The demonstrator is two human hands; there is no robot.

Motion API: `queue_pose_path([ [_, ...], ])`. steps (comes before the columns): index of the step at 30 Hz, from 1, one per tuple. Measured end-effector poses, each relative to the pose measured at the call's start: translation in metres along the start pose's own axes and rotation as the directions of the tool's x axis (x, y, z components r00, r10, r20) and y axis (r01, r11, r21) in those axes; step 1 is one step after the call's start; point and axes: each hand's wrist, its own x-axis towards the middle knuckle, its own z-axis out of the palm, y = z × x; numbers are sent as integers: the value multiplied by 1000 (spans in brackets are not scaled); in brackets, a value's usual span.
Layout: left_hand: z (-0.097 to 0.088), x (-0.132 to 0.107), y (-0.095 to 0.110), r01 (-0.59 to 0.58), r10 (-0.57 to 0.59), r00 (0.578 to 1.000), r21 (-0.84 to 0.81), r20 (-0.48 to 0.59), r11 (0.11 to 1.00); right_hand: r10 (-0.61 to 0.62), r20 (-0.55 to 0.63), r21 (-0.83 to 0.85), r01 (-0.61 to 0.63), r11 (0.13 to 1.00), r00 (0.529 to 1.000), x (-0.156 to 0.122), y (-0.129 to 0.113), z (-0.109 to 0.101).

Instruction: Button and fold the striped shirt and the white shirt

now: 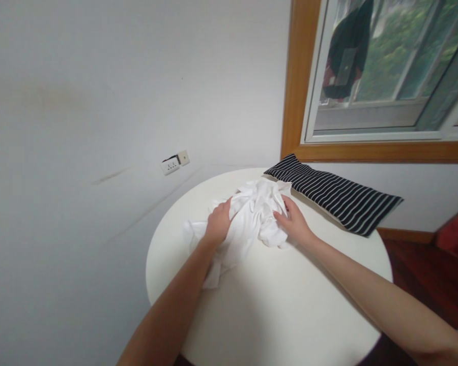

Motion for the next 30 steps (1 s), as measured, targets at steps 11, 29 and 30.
queue_pose_path([
  [11,-17,3,-24,160,-156,979,-20,133,987,203,57,28,-205,978,978,14,11,-19],
  [29,-2,-8,16,-375,378,926,-112,14,920,13,-130,-288,-51,956,991,30,21,-71],
  [30,9,-11,22,-411,425,901,-140,89,901,46,-132,-266,-80,961,990,30,22,-70],
])
